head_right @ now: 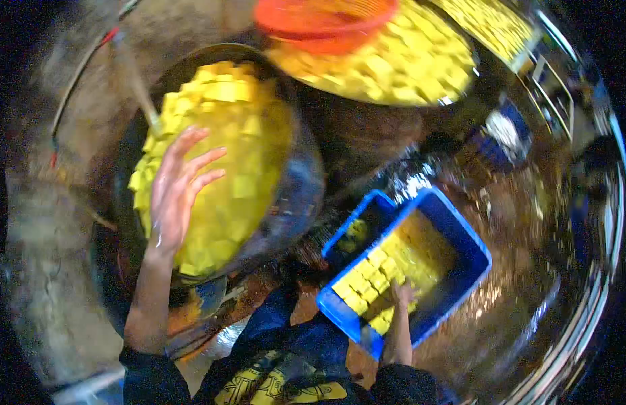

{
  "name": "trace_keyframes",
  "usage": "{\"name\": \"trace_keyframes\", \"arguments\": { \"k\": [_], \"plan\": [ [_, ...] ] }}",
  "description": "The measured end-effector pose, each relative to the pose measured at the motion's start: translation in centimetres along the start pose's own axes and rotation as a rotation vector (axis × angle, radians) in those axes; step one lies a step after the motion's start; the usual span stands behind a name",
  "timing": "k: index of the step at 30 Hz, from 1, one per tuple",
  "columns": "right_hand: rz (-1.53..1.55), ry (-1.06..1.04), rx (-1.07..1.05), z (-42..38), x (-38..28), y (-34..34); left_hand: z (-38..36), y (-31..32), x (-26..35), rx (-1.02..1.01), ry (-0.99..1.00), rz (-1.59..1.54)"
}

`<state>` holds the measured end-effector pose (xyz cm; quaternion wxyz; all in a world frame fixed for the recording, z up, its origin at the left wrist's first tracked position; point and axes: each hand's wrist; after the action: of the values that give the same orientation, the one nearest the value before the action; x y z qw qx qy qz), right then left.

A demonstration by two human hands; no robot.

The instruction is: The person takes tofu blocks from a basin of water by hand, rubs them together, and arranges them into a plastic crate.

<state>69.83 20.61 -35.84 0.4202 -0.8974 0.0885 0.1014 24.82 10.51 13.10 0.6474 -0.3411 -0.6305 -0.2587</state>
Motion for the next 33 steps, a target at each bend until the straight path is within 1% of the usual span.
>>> {"name": "trace_keyframes", "arguments": {
  "k": [1, 2, 3, 4, 5, 6, 7, 8, 9, 10, 11, 13, 14, 15, 16, 17, 18, 19, 21, 22, 23, 25, 26, 27, 28, 30, 31, 33],
  "plan": [
    [-0.106, 0.041, -0.047, 1.4, 0.4, 0.5, -0.1, -2.4, -0.2, 0.019, -0.029, 0.02],
    [-0.191, 0.163, -0.161, 1.9, -0.8, -1.3, -0.6, -4.4, -0.7, 0.054, -0.012, 0.013],
    [-0.153, 0.284, 0.016, -0.4, -4.9, -4.5, -0.9, -6.2, -1.3, 0.026, -0.094, 0.171],
    [-0.103, -0.006, 0.296, -0.9, -6.4, -6.1, -1.3, -7.3, -2.2, -0.012, -0.172, 0.326],
    [-0.058, -0.294, 0.567, -1.7, -7.9, -7.8, -1.5, -8.7, -3.5, -0.002, -0.158, 0.307],
    [0.17, -0.504, 0.623, -4.8, -13.3, -12.0, -1.7, -9.8, -5.0, -0.09, -0.203, 0.558],
    [0.399, -0.713, 0.667, -9.4, -20.5, -16.9, -1.8, -10.6, -6.7, -0.18, -0.245, 0.81],
    [0.616, -0.783, 0.541, -13.5, -25.8, -19.9, -1.9, -11.1, -8.4, -0.183, -0.225, 0.796],
    [0.83, -0.85, 0.41, -17.6, -30.6, -22.2, -2.0, -11.4, -10.1, -0.258, -0.052, 0.959],
    [0.69, -1.036, 0.399, -21.8, -34.9, -24.3, -1.8, -11.7, -12.1, -0.324, 0.131, 1.116],
    [0.533, -1.215, 0.382, -24.7, -38.8, -25.3, -1.4, -12.0, -14.9, -0.315, 0.16, 1.096],
    [0.175, -1.502, 0.181, -26.8, -45.1, -25.1, -0.6, -12.6, -20.3, -0.336, 0.567, 1.38],
    [0.021, -1.48, 0.134, -27.0, -47.7, -23.4, -0.1, -12.2, -21.4, -0.322, 0.582, 1.365],
    [-0.13, -1.453, 0.085, -26.3, -49.8, -21.2, 0.5, -11.2, -22.0, -0.564, 0.346, 1.463],
    [-0.149, -1.459, 0.096, -25.7, -51.5, -19.2, 1.0, -10.8, -22.9, -0.802, 0.093, 1.536],
    [-0.406, -1.341, 0.065, -25.0, -53.1, -17.3, 0.9, -11.2, -24.9, -0.785, 0.101, 1.528],
    [-0.651, -1.205, 0.035, -24.2, -54.4, -15.6, 0.5, -11.5, -27.5, -0.653, 0.31, 1.341],
    [-0.664, -1.208, 0.04, -23.3, -55.2, -14.1, 0.4, -12.0, -28.7, -0.519, 0.505, 1.143],
    [-0.711, -1.122, 0.132, -21.4, -55.6, -11.6, 0.4, -13.2, -27.4, -0.492, 0.484, 1.114],
    [-0.795, -1.283, 0.117, -20.2, -55.6, -11.0, 0.4, -13.8, -25.8, -0.477, 0.465, 1.094],
    [-0.799, -1.282, 0.122, -19.4, -55.8, -10.2, 0.3, -14.5, -23.7, -0.463, 0.445, 1.073],
    [-0.799, -1.107, 0.074, -18.3, -56.1, -9.3, -0.4, -16.1, -18.5, -0.438, 0.405, 1.03],
    [-0.925, -1.146, -0.017, -18.0, -56.8, -9.7, -0.2, -17.5, -16.0, -0.508, 0.163, 0.879],
    [-0.932, -1.144, -0.016, -17.4, -57.2, -10.1, 0.1, -18.9, -13.5, -0.53, -0.076, 0.73],
    [-0.89, -1.205, -0.06, -16.1, -57.4, -10.6, 1.1, -19.8, -14.9, -0.516, -0.031, 0.778],
    [-0.716, -1.377, -0.047, -13.4, -58.6, -11.2, 2.6, -21.8, -17.1, -0.486, 0.057, 0.879],
    [-0.635, -1.464, -0.043, -13.7, -59.7, -11.9, 3.0, -22.9, -16.6, -0.48, 0.056, 0.878],
    [-0.435, -1.445, -0.21, -15.3, -63.6, -13.9, 3.5, -25.0, -15.0, -0.58, 0.195, 1.026]
  ]
}}
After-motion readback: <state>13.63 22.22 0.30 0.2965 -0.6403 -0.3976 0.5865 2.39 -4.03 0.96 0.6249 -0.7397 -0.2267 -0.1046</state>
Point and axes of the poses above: each hand's wrist, its own z-axis towards the middle knuckle, its own y-axis out of the palm, x = y × z, and after that the axes turned 7 degrees about -y, right-handed
